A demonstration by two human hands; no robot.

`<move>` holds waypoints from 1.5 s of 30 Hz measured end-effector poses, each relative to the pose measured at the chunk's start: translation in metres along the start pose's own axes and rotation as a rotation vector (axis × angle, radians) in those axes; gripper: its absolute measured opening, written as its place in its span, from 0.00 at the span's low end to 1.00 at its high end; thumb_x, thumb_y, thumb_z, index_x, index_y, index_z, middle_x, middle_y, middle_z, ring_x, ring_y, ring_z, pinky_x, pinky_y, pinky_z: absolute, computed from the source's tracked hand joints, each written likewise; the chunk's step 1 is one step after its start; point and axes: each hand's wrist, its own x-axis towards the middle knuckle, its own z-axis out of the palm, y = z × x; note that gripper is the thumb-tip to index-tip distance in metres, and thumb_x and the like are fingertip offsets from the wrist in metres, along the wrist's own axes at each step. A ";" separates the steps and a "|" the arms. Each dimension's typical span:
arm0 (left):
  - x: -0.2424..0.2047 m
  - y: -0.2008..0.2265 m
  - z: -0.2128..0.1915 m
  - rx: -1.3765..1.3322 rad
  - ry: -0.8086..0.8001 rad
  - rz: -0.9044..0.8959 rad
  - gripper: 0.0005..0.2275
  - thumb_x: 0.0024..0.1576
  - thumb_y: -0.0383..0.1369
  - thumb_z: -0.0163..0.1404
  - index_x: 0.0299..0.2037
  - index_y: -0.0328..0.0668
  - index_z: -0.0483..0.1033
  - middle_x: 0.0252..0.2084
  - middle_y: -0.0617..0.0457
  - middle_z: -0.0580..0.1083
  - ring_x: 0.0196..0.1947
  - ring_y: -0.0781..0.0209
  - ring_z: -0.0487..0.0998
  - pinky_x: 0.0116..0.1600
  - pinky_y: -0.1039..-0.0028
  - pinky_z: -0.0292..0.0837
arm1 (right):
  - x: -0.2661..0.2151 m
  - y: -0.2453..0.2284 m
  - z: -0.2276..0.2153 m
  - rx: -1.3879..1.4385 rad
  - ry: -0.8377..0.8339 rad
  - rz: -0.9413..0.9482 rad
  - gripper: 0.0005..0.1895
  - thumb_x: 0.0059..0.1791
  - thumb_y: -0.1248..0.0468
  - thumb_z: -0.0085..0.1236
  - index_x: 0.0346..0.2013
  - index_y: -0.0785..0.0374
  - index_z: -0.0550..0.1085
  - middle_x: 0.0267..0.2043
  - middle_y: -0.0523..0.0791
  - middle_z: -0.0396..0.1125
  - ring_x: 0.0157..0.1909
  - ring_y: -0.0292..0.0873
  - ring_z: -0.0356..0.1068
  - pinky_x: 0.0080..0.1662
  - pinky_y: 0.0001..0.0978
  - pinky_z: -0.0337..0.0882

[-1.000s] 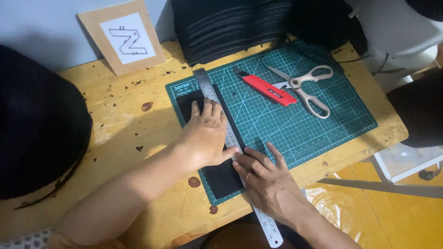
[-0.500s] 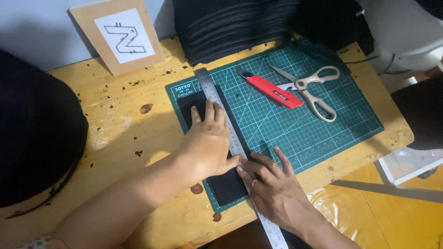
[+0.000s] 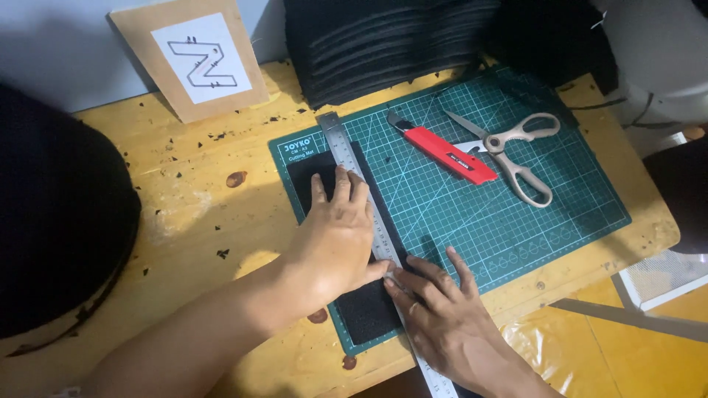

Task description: Measuring and cutting a piece of black foam or fabric using a metal ruler and a utility knife on a green cutting mat.

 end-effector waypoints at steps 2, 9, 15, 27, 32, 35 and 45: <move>-0.001 0.000 0.000 0.017 0.011 0.001 0.46 0.56 0.73 0.43 0.63 0.29 0.67 0.67 0.25 0.60 0.70 0.25 0.56 0.66 0.30 0.56 | 0.007 0.001 -0.009 0.037 0.002 0.015 0.30 0.45 0.62 0.61 0.63 0.55 0.70 0.65 0.44 0.66 0.72 0.51 0.60 0.72 0.69 0.46; 0.002 -0.001 0.007 -0.009 0.068 -0.008 0.48 0.54 0.76 0.41 0.60 0.30 0.69 0.65 0.29 0.62 0.69 0.28 0.58 0.66 0.29 0.57 | 0.051 0.046 -0.035 -0.065 0.253 0.212 0.23 0.52 0.70 0.55 0.62 0.67 0.64 0.58 0.60 0.63 0.56 0.58 0.66 0.54 0.55 0.72; 0.001 -0.002 0.009 0.059 0.157 -0.009 0.50 0.53 0.78 0.40 0.59 0.28 0.69 0.63 0.28 0.65 0.67 0.31 0.62 0.65 0.33 0.60 | 0.064 0.088 -0.034 -0.369 0.082 0.436 0.27 0.58 0.56 0.50 0.68 0.69 0.68 0.61 0.61 0.66 0.60 0.61 0.67 0.55 0.56 0.69; 0.002 -0.003 0.008 0.022 0.114 0.005 0.49 0.54 0.77 0.41 0.60 0.27 0.68 0.61 0.30 0.65 0.66 0.31 0.61 0.66 0.31 0.58 | 0.075 0.108 -0.023 -0.440 0.063 0.315 0.23 0.56 0.61 0.53 0.63 0.70 0.73 0.47 0.58 0.72 0.48 0.59 0.73 0.46 0.51 0.75; 0.002 -0.003 0.014 0.032 0.153 -0.001 0.50 0.53 0.78 0.41 0.60 0.28 0.69 0.60 0.31 0.65 0.65 0.32 0.61 0.65 0.32 0.60 | 0.078 0.103 -0.020 -0.379 0.062 0.295 0.25 0.58 0.63 0.43 0.65 0.78 0.68 0.40 0.57 0.68 0.37 0.54 0.70 0.37 0.45 0.73; -0.002 -0.003 -0.014 -0.017 -0.017 0.003 0.47 0.56 0.73 0.39 0.63 0.27 0.64 0.64 0.29 0.60 0.69 0.31 0.55 0.67 0.31 0.51 | 0.074 0.092 -0.020 -0.155 0.065 0.417 0.26 0.57 0.62 0.38 0.65 0.75 0.68 0.37 0.60 0.69 0.33 0.58 0.71 0.32 0.46 0.72; -0.008 -0.005 -0.031 -0.069 -0.174 0.001 0.44 0.59 0.67 0.40 0.67 0.25 0.60 0.68 0.29 0.57 0.74 0.32 0.48 0.71 0.33 0.42 | 0.086 0.025 -0.008 0.179 0.237 0.474 0.16 0.55 0.68 0.48 0.56 0.66 0.74 0.34 0.59 0.74 0.28 0.60 0.78 0.26 0.46 0.77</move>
